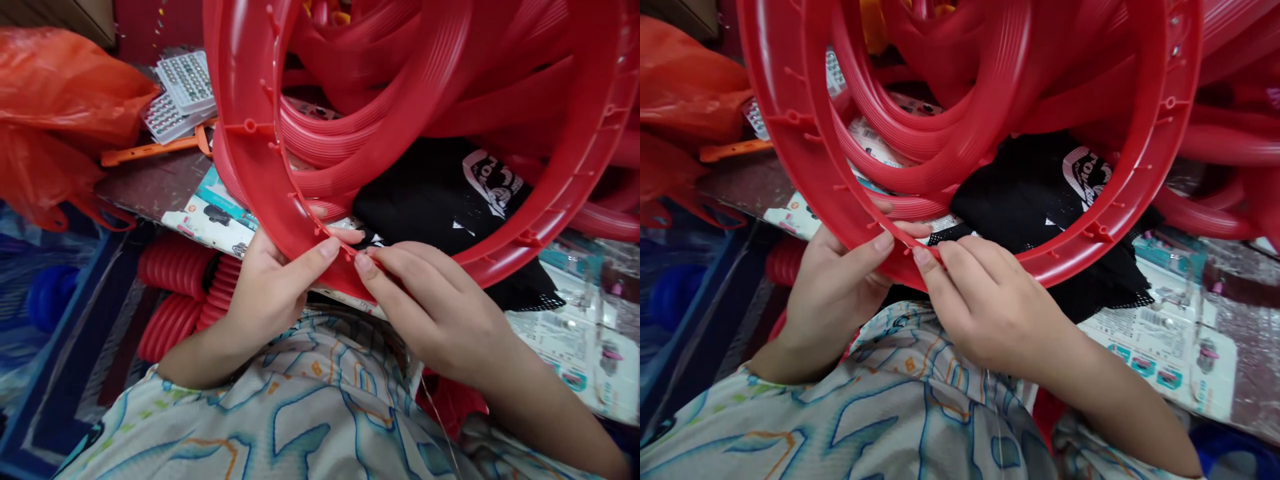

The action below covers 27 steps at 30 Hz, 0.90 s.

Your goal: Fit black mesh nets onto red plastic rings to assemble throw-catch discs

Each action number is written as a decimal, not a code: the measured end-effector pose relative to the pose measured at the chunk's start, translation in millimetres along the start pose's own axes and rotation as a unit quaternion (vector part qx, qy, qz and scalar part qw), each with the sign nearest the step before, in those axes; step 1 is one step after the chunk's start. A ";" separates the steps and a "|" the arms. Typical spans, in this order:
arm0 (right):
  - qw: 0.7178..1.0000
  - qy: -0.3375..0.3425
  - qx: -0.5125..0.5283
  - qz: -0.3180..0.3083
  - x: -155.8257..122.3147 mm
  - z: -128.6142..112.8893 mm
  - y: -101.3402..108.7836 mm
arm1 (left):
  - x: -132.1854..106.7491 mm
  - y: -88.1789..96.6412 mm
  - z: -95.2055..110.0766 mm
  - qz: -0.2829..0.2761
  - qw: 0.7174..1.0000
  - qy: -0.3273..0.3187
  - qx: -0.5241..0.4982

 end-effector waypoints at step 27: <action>0.990 -0.028 -0.137 -0.026 -3.5 -14.3 14.6 | 10.9 1.3 -14.7 0.018 0.956 -0.278 0.095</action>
Point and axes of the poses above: each hand's wrist, its own x-axis towards the middle knuckle, its own y-axis out of the back of the hand, z = x × y, the point moved 2 cm from there along x, towards the middle knuckle, and after that the axes turned 5 degrees about y, right-handed, at the moved point
